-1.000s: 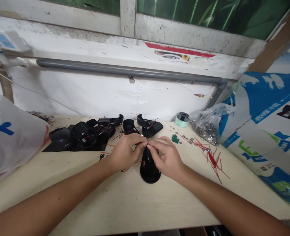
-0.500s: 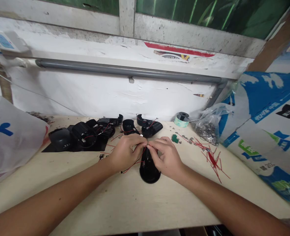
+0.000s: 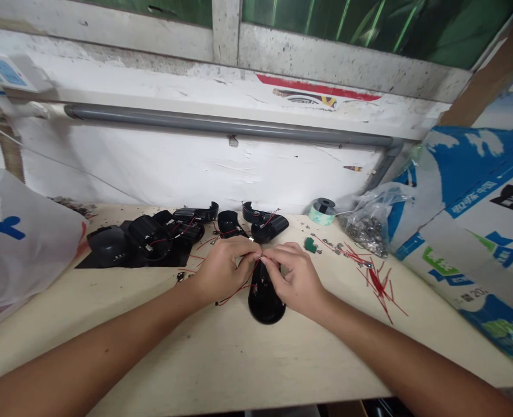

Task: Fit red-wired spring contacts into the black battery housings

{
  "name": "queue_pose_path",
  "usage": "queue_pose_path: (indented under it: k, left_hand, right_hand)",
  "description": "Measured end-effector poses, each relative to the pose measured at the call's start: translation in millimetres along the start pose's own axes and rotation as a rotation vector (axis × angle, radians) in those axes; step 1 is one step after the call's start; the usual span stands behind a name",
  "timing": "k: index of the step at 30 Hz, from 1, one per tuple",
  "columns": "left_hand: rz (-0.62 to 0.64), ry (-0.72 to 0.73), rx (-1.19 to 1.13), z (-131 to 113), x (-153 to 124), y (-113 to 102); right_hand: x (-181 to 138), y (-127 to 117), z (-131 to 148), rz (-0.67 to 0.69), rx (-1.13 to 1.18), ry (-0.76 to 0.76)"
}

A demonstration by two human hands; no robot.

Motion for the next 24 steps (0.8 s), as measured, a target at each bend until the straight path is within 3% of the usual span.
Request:
queue_pose_path:
  k: [24]
  left_hand:
    - [0.003, -0.056, -0.03, -1.2, 1.4, -0.7]
  right_hand:
    - [2.0, -0.3, 1.7, -0.006, 0.043, 0.034]
Point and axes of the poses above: each hand's wrist, its own x-axis towards the middle knuckle, its own y-axis out of the palm, z = x × y, the point moved 1 cm from there along x, towards the middle knuckle, and after that the axes turned 4 degrees about x, right-handed, at the moved point
